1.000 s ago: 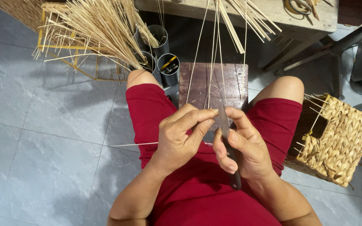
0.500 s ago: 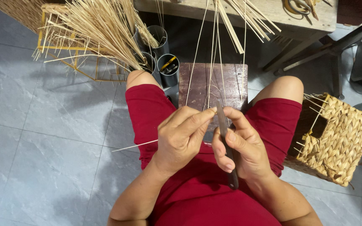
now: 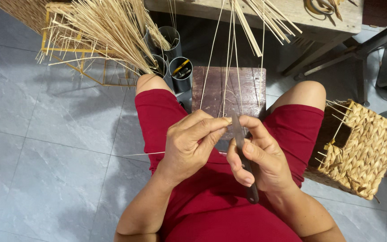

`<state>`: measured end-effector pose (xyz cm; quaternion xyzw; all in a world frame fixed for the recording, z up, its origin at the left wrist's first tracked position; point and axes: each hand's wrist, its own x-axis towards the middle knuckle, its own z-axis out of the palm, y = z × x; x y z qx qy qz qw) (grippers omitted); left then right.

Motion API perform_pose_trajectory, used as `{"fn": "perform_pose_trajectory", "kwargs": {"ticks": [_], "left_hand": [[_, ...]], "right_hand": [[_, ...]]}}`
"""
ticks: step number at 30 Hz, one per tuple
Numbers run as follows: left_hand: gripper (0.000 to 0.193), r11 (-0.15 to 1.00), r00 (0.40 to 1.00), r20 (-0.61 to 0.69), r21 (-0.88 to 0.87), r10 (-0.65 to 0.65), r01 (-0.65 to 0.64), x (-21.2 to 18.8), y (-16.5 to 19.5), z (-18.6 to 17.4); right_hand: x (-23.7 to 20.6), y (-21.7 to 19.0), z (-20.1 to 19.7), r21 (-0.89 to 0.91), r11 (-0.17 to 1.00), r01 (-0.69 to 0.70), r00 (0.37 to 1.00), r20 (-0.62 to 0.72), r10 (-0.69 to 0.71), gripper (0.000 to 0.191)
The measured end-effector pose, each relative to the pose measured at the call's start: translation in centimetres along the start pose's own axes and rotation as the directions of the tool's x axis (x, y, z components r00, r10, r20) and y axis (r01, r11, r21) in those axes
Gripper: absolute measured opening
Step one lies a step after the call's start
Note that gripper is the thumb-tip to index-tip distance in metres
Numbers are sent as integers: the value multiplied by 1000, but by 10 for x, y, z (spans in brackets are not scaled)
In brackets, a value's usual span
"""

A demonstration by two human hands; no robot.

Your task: The person sits with a small wooden board on their lap and uses a knife to split and trim thin bamboo strips into narrow slats. They hold each strip against the board, cut along it, and set finished slats with a growing pile of strips beside them.

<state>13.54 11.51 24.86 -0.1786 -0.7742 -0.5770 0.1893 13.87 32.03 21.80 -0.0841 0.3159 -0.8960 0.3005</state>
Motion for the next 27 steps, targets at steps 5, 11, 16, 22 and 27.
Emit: {"fn": "perform_pose_trajectory", "kwargs": {"ticks": [5, 11, 16, 22, 27], "left_hand": [[21, 1000, 1000, 12, 28, 4, -4, 2, 1, -1], [21, 998, 999, 12, 47, 31, -32, 3, 0, -1], [20, 998, 999, 14, 54, 29, -29, 2, -2, -1], [21, 998, 999, 10, 47, 45, -45, 4, -3, -2], [20, 997, 999, 3, 59, 46, -47, 4, -2, -3]], "right_hand": [[1, -1, 2, -13, 1000, 7, 1000, -17, -8, 45], [3, -2, 3, -19, 1000, -1, 1000, -23, 0, 44], [5, -2, 3, -28, 1000, -7, 999, -33, 6, 44], [7, -3, 6, -17, 1000, -21, 999, -41, 21, 44], [10, -3, 8, -11, 1000, -18, 999, -33, 18, 43]]}}
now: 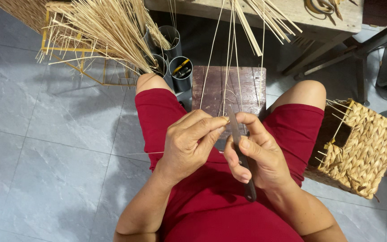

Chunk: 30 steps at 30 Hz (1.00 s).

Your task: The person sits with a small wooden board on their lap and uses a knife to split and trim thin bamboo strips into narrow slats. They hold each strip against the board, cut along it, and set finished slats with a growing pile of strips beside them.

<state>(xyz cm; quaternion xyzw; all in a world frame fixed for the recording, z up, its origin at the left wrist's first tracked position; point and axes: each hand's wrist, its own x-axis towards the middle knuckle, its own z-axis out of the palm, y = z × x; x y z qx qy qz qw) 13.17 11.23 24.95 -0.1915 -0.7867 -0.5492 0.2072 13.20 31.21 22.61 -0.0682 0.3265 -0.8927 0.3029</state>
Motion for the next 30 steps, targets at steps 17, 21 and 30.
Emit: {"fn": "perform_pose_trajectory", "kwargs": {"ticks": [17, 21, 30], "left_hand": [[11, 999, 1000, 12, 30, -22, 22, 0, -5, 6], [12, 998, 1000, 1, 58, 31, -31, 1, -4, 3], [15, 996, 988, 124, 26, -88, 85, 0, -7, -1]], "right_hand": [[4, -4, -4, -15, 1000, -7, 999, -46, 6, 45], [4, 1, -6, -18, 999, -37, 999, -15, 37, 45], [4, -9, -16, -3, 1000, 12, 997, -77, -12, 38]]}}
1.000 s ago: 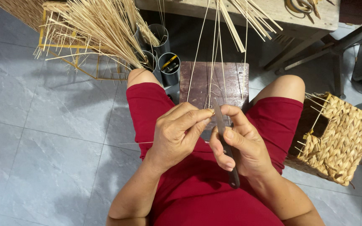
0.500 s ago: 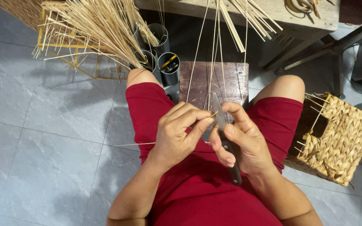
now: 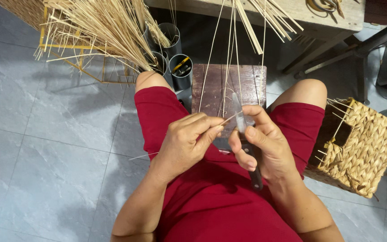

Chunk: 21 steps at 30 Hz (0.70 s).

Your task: The person sits with a small wooden board on their lap and uses a knife to split and trim thin bamboo strips into narrow slats. They hold each strip against the board, cut along it, and set finished slats with a growing pile of strips beside them.

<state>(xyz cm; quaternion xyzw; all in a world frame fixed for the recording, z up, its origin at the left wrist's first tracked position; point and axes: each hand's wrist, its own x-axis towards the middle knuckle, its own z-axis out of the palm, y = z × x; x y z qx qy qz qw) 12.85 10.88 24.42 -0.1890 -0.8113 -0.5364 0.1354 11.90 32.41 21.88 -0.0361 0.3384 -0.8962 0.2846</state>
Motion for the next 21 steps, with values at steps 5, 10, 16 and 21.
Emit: {"fn": "perform_pose_trajectory", "kwargs": {"ticks": [5, 10, 16, 21], "left_hand": [[9, 1000, 998, -60, 22, 10, -9, -4, -2, 6], [7, 998, 997, -53, 46, 52, -50, -2, -4, 6], [11, 999, 999, 15, -42, -33, 33, -4, -7, 1], [6, 999, 999, 17, 24, -33, 32, -2, -9, 4]], "right_hand": [[1, 8, -1, -5, 999, -50, 999, -8, 50, 35], [6, 12, -2, -3, 997, -82, 997, -11, 82, 31], [7, 1, -6, 12, 998, -56, 998, -6, 57, 30], [11, 14, -4, 0, 996, -88, 996, 35, 88, 30]]}}
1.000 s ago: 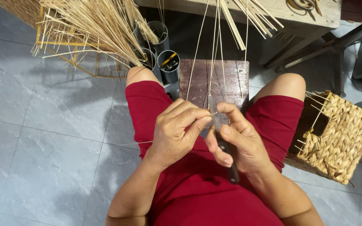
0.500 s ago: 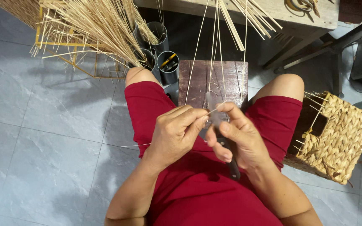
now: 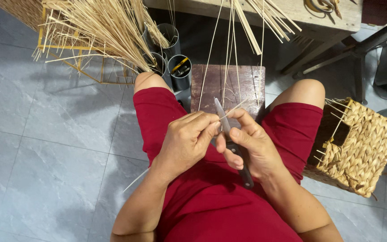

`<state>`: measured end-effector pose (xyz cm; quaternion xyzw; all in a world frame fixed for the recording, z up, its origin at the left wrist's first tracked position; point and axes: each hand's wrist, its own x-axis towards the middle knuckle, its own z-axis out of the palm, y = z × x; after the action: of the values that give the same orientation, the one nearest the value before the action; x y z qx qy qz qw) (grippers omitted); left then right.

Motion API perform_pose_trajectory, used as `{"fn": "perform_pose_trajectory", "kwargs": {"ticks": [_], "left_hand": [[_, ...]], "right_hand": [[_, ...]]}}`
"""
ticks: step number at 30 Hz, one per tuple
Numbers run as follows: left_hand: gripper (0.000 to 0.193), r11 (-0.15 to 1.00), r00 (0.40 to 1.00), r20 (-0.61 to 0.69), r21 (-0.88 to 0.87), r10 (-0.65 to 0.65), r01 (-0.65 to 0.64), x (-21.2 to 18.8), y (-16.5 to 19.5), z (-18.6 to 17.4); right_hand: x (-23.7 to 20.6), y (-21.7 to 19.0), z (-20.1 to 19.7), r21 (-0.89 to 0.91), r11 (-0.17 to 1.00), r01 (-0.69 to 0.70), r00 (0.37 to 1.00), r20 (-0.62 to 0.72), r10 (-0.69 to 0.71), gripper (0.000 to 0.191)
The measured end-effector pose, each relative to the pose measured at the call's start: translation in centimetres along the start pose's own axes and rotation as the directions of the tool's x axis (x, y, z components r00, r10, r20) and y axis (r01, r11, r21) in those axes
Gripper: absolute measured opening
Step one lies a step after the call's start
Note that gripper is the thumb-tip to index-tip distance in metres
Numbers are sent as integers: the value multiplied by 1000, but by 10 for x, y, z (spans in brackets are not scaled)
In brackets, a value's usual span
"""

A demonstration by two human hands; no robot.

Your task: The person sits with a small wooden board on their lap and uses a knife to split and trim thin bamboo strips into narrow slats. They hold each strip against the board, cut along it, and set finished slats with a growing pile of strips beside them.

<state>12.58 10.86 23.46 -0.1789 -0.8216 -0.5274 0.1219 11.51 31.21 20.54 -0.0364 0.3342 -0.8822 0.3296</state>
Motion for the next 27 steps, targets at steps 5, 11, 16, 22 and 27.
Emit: {"fn": "perform_pose_trajectory", "kwargs": {"ticks": [5, 11, 16, 22, 27], "left_hand": [[18, 995, 998, 44, -87, -43, 47, -1, -2, -8], [7, 999, 999, 4, -37, -40, 40, -2, -2, -4], [14, 993, 998, 25, -101, -57, 60, -1, -5, -8], [6, 995, 998, 1, -71, -69, 69, -1, -4, -9], [13, 988, 988, -9, -4, -157, 157, 8, 8, -15]], "right_hand": [[-2, -11, -4, 27, 999, 44, 998, -35, -43, 30], [2, 3, -2, 3, 1000, -13, 999, -42, 13, 29], [2, -3, -7, 56, 998, -27, 1000, -15, 28, 31], [4, 0, -8, 55, 998, -12, 1000, -18, 13, 31], [10, 6, -5, 39, 998, -54, 998, -10, 54, 32]]}}
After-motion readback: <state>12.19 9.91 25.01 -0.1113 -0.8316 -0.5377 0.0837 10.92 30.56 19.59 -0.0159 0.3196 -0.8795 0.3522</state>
